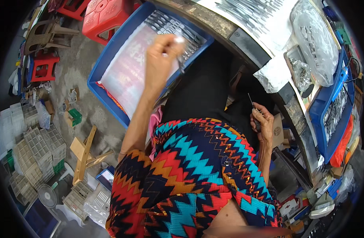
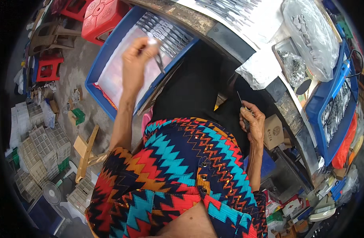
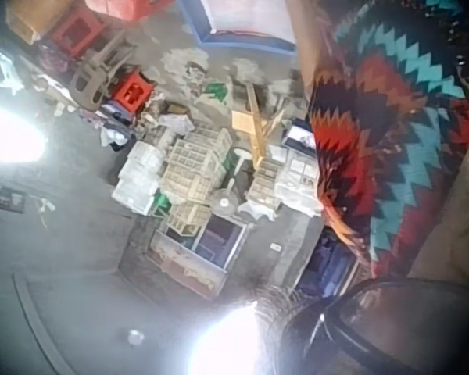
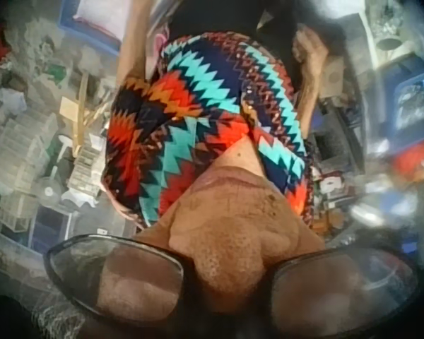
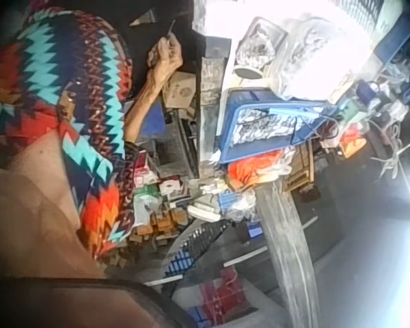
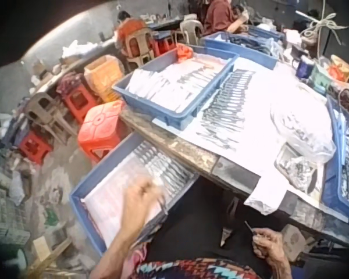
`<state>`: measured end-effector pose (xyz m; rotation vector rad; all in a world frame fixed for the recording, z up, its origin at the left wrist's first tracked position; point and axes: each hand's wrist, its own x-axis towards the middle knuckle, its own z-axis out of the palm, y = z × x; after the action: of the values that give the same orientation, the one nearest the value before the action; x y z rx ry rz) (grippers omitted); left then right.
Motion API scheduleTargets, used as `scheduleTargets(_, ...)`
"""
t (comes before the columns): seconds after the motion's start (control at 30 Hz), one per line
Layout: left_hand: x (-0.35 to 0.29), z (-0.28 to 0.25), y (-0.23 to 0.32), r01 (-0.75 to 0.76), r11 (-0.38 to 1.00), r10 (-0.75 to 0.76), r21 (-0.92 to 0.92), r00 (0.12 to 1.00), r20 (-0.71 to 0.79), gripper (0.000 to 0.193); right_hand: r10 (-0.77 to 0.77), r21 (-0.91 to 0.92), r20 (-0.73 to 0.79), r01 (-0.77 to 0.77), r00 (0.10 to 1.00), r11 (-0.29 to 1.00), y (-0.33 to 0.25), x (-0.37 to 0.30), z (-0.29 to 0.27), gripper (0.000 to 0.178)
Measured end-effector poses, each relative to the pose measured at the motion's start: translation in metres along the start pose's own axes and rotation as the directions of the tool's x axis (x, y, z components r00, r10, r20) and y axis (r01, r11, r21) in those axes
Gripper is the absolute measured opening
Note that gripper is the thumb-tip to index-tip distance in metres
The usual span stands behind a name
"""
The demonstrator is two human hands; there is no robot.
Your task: Assembling and inspecting small hardware components at a workbench.
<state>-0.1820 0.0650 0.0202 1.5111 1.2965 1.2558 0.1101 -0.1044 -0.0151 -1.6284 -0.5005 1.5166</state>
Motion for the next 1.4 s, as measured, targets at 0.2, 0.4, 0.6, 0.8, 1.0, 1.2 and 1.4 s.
scheduleTargets(0.2, 0.044, -0.067, -0.066, 0.374, 0.859, -0.473, -0.351, 0.843, -0.258, 0.015, 0.007, -0.02, -0.03, -0.007, 1.0, 1.0, 0.0, 0.0, 0.004, 0.035)
scheduleTargets(0.4, 0.037, -0.087, -0.116, 0.467, 0.394, -0.784, -0.791, 0.62, -0.025, 0.016, -0.002, -0.014, -0.053, 0.001, 0.999, 1.0, 0.0, 0.001, 0.005, 0.035)
scheduleTargets(0.6, 0.044, -0.06, -0.123, 0.545, 0.421, -0.766, -0.725, 0.641, 0.037, 0.032, 0.009, -0.025, -0.056, -0.011, 0.998, 1.0, 0.0, 0.002, 0.002, 0.037)
scheduleTargets(0.8, 0.059, -0.051, -0.162, 0.54, 0.52, -0.724, -0.662, 0.69, -0.006, 0.028, -0.019, 0.0, -0.047, 0.019, 0.999, 1.0, 0.003, 0.0, 0.002, 0.037)
scheduleTargets(1.0, 0.069, -0.044, -0.176, 0.482, 0.562, -0.736, -0.672, 0.662, -0.141, 0.031, -0.03, 0.011, -0.064, 0.031, 0.998, 0.999, 0.006, 0.0, 0.0, 0.036)
scheduleTargets(1.2, 0.075, -0.038, -0.178, 0.469, 0.618, -0.71, -0.632, 0.678, -0.192, 0.027, -0.037, 0.017, -0.063, 0.038, 0.997, 0.999, 0.007, -0.001, -0.001, 0.037)
scheduleTargets(1.4, 0.075, -0.032, -0.176, 0.435, 0.689, -0.648, -0.579, 0.729, -0.223, 0.017, -0.029, 0.023, -0.07, 0.031, 0.997, 0.999, 0.007, -0.001, -0.001, 0.036)
